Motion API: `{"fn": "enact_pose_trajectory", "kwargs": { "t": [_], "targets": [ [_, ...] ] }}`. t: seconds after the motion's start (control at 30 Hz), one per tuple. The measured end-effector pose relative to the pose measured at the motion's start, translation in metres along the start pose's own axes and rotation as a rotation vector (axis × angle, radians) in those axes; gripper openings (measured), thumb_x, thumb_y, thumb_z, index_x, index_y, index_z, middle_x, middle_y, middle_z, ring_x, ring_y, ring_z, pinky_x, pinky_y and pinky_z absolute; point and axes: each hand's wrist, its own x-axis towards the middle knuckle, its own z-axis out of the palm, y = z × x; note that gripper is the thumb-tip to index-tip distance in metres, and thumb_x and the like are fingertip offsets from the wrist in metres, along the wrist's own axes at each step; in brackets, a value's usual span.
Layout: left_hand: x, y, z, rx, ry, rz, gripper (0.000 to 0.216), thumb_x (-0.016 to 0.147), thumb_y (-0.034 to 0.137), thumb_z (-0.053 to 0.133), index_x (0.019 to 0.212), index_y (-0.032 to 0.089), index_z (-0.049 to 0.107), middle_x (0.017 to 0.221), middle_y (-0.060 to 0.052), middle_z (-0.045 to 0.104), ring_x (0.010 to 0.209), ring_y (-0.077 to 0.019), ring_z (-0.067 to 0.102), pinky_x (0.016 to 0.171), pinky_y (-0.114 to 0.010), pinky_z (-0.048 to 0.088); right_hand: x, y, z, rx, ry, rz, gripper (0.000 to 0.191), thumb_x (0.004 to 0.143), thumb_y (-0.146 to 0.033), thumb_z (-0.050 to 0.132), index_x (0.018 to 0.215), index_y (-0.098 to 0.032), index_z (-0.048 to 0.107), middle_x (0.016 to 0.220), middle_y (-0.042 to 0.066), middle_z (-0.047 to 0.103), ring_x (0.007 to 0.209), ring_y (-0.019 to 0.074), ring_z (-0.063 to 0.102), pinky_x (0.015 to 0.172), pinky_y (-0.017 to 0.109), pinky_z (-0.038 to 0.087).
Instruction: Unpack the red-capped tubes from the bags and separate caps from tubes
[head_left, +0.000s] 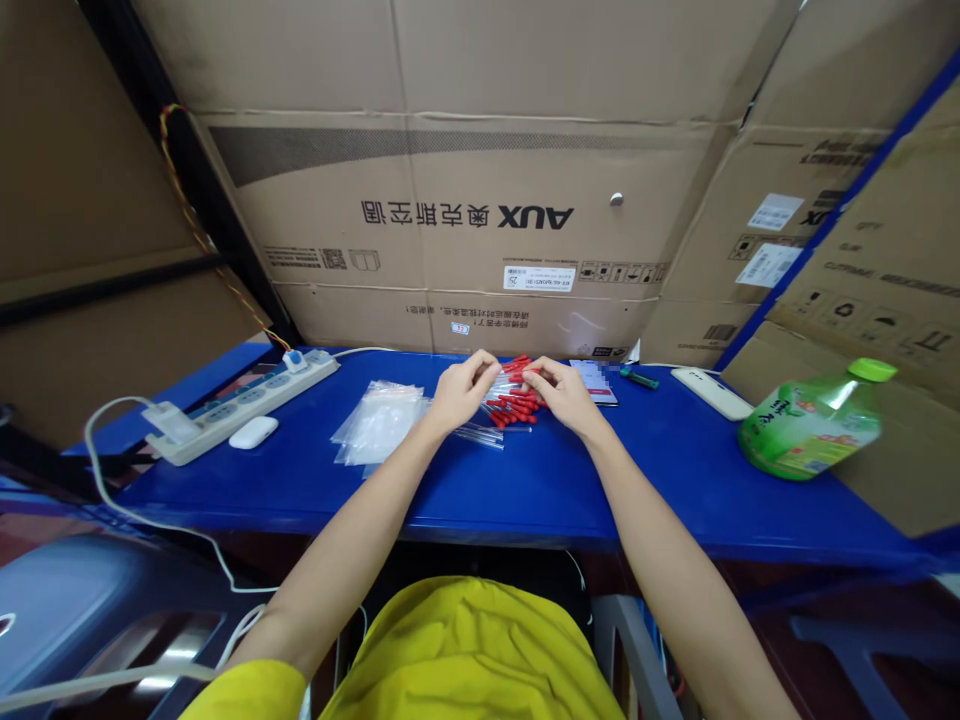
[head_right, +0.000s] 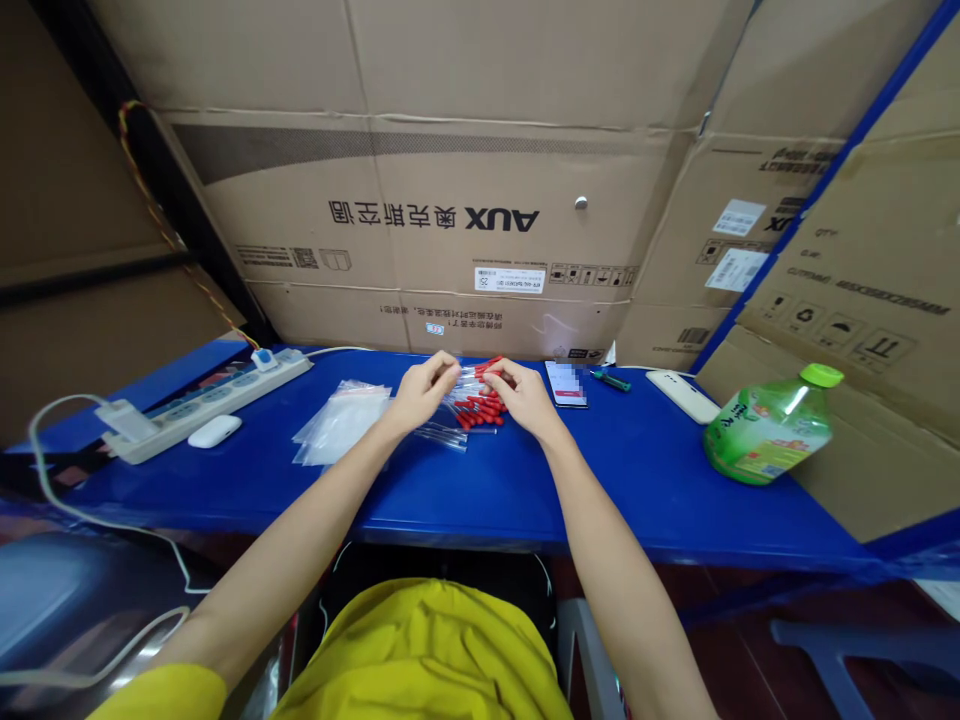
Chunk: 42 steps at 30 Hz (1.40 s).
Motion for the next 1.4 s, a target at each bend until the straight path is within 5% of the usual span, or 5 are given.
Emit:
{"fn": "enact_pose_trajectory", "kwargs": {
  "t": [0.1, 0.2, 0.53, 0.8, 1.4],
  "targets": [
    [-0.003, 0.004, 0.001, 0.402, -0.092, 0.181, 0.029, 0.107, 0.043, 0.046, 0.109, 0.021, 0.065, 0.1, -0.005, 0.073, 0.087, -0.0185, 0.065, 0.081, -0.03, 0.042, 0.0, 0.002, 0.0, -0.091, 0.024, -0.039, 0.033, 0.096, -0.053, 0.062, 0.094, -0.021, 0.068, 0.077, 0.002, 0.073, 0.065, 0.0166, 0.061, 0.065, 0.029, 0.046],
    [-0.004, 0.004, 0.005, 0.56, -0.199, 0.213, 0.033, 0.11, 0.035, 0.033, 0.112, 0.02, 0.063, 0.117, -0.009, 0.073, 0.104, -0.0219, 0.068, 0.087, -0.032, 0.045, 0.0, 0.003, 0.003, -0.213, 0.029, -0.079, 0.03, 0.099, -0.048, 0.058, 0.092, -0.021, 0.068, 0.076, 0.002, 0.072, 0.068, 0.0177, 0.063, 0.069, 0.03, 0.046],
    [-0.005, 0.003, 0.01, 0.825, -0.271, 0.054, 0.043, 0.111, 0.039, 0.028, 0.136, 0.021, 0.059, 0.112, -0.013, 0.077, 0.097, -0.027, 0.075, 0.079, -0.031, 0.049, -0.002, 0.006, 0.004, -0.521, 0.024, -0.084, 0.027, 0.102, -0.042, 0.053, 0.092, -0.024, 0.07, 0.075, 0.002, 0.074, 0.067, 0.0189, 0.066, 0.071, 0.029, 0.043],
    [-0.004, 0.006, 0.008, 0.819, -0.276, 0.008, 0.041, 0.111, 0.037, 0.031, 0.134, 0.023, 0.061, 0.115, -0.012, 0.078, 0.104, -0.027, 0.075, 0.078, -0.03, 0.049, -0.003, 0.001, 0.006, -0.58, 0.07, -0.039, 0.028, 0.102, -0.04, 0.052, 0.088, -0.026, 0.071, 0.077, 0.001, 0.077, 0.069, 0.0193, 0.067, 0.07, 0.029, 0.042],
    [-0.002, -0.005, 0.008, 0.665, -0.202, 0.087, 0.037, 0.11, 0.038, 0.033, 0.121, 0.024, 0.066, 0.109, -0.011, 0.078, 0.095, -0.0248, 0.074, 0.076, -0.028, 0.047, 0.001, -0.001, 0.005, -0.33, 0.161, -0.031, 0.035, 0.1, -0.048, 0.055, 0.095, -0.021, 0.077, 0.084, 0.006, 0.08, 0.072, 0.0214, 0.07, 0.067, 0.03, 0.05]
  ]
}}
